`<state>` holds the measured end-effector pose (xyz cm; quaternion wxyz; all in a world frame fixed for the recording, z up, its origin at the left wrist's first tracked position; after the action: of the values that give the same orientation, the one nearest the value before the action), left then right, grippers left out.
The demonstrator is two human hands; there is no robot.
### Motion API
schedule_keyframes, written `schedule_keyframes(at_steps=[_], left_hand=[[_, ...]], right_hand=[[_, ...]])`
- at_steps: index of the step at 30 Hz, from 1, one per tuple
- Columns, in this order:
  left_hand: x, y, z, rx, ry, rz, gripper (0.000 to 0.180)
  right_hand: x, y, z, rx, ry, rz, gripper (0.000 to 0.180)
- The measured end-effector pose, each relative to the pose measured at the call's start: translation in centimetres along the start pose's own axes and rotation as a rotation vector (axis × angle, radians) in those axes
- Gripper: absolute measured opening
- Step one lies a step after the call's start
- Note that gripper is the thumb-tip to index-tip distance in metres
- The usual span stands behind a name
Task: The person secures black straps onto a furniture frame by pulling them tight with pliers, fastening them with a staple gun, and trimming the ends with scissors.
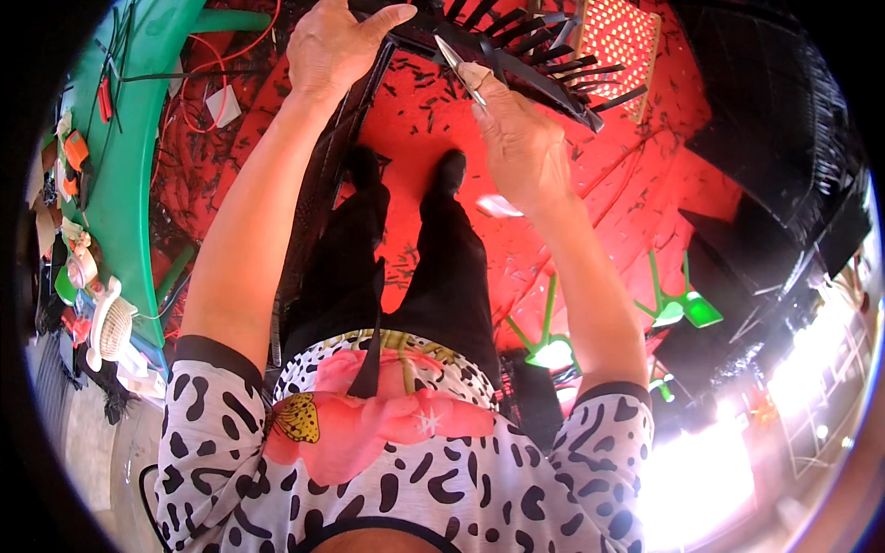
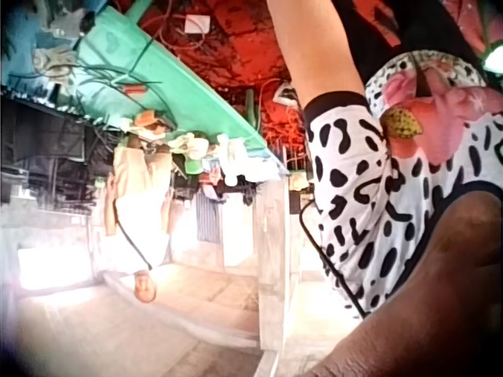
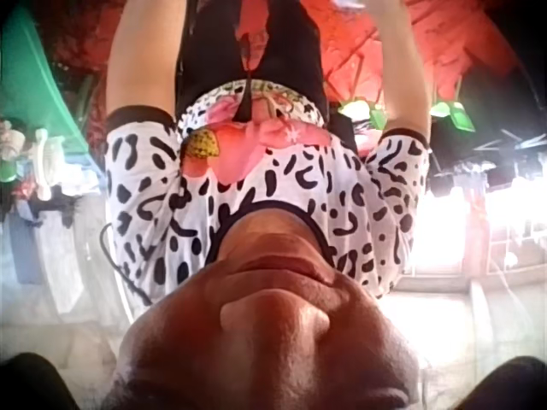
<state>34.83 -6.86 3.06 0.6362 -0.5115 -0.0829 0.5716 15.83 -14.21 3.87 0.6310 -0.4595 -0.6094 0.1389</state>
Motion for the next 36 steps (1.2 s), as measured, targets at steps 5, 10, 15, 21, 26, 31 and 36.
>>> schedule_keyframes(at_steps=[5,10,15,21,26,31,36], left_hand=[[1.7,1.3,-0.9,-0.237,0.203,-0.031,0.071],[1.9,1.2,-0.5,-0.259,0.199,-0.094,0.072],[0.9,0.9,0.0,-0.253,0.178,-0.087,0.073],[1.0,0.7,-0.1,-0.250,0.186,-0.054,0.072],[1.1,0.7,-0.3,-0.192,0.144,-0.064,0.070],[1.0,0.7,-0.1,-0.238,0.144,-0.038,0.070],[0.8,0.9,-0.1,-0.268,0.133,-0.061,0.069]], right_hand=[[0.2,-1.9,-2.1,0.295,0.216,0.305,0.036],[0.5,-2.3,-3.0,0.466,0.229,0.440,0.037],[0.0,-3.3,-3.8,0.531,0.129,0.529,0.029],[0.6,-4.0,-5.2,0.597,0.014,0.586,0.037],[0.6,-3.8,-5.3,0.598,-0.045,0.653,0.036],[-0.2,-2.9,-4.5,0.521,-0.052,0.645,0.040],[-1.9,-1.8,-3.1,0.390,-0.094,0.571,0.041]])
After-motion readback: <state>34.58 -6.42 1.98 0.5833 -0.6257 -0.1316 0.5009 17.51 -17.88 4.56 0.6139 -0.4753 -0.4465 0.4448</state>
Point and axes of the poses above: each hand's wrist, its own z-axis away from the middle knuckle, its own y-axis out of the palm, x = y × z, the point moved 2 cm from there along -z, towards the middle knuckle, and after that the axes turned 2 degrees about x, right-handed, at the moved point
